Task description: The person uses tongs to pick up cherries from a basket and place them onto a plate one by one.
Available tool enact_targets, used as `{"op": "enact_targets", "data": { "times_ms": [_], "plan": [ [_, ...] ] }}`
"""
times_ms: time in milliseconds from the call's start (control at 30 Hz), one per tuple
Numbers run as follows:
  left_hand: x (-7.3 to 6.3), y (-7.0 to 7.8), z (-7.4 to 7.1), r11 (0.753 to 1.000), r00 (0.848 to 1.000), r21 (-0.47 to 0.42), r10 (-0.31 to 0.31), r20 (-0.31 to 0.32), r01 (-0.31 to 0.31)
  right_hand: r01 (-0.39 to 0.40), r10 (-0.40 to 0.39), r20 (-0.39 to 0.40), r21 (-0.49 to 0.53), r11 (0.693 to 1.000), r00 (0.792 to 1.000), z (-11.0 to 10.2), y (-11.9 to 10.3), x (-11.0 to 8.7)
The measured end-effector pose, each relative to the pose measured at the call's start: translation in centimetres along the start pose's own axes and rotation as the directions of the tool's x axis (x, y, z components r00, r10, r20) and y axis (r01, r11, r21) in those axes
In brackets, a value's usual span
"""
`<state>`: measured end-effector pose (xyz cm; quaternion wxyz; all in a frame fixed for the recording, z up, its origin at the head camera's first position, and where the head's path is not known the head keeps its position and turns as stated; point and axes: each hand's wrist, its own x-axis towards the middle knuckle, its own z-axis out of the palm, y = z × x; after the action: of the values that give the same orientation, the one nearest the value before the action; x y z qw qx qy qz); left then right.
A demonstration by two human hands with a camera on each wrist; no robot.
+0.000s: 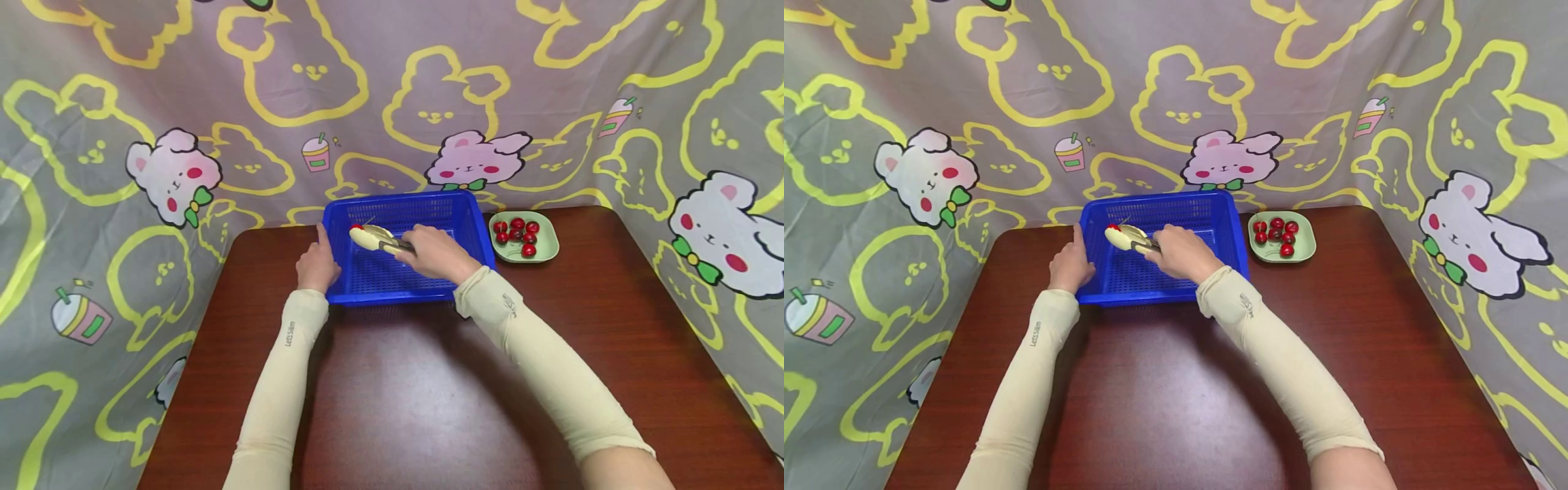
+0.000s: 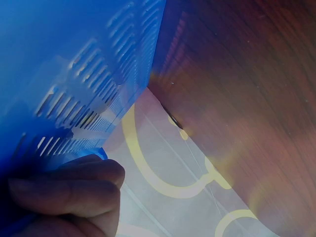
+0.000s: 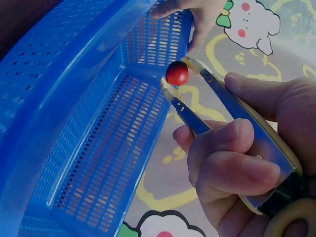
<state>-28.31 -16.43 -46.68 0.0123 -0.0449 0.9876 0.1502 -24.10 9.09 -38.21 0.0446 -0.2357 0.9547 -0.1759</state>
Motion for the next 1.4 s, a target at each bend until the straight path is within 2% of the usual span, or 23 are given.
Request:
{"op": "enact_targets", "data": {
  "times_ms": [267, 700, 1067, 1400],
  "plan": [
    [0.1, -0.1, 0.2, 1.000, 1.000, -0.004, 0.002, 0.005, -0.002, 0.017, -0.017, -0.043, 0.006, 1.000, 0.999, -0.2, 1.2, -1.7],
    [0.2, -0.2, 0.2, 1.000, 1.000, -0.005, 0.008, 0.006, -0.008, -0.045, 0.047, -0.046, 0.040, 0.998, 0.998, 0.0, 3.1, -4.0],
    [0.3, -0.2, 0.2, 1.000, 1.000, -0.003, -0.001, 0.026, 0.002, -0.043, 0.046, -0.094, 0.040, 0.998, 0.994, -0.3, 4.6, -5.6],
    [0.2, -0.1, 0.0, 1.000, 1.000, -0.001, -0.004, 0.019, 0.004, -0.048, 0.050, -0.107, 0.025, 0.999, 0.993, -0.8, 6.1, -6.8]
  ]
}}
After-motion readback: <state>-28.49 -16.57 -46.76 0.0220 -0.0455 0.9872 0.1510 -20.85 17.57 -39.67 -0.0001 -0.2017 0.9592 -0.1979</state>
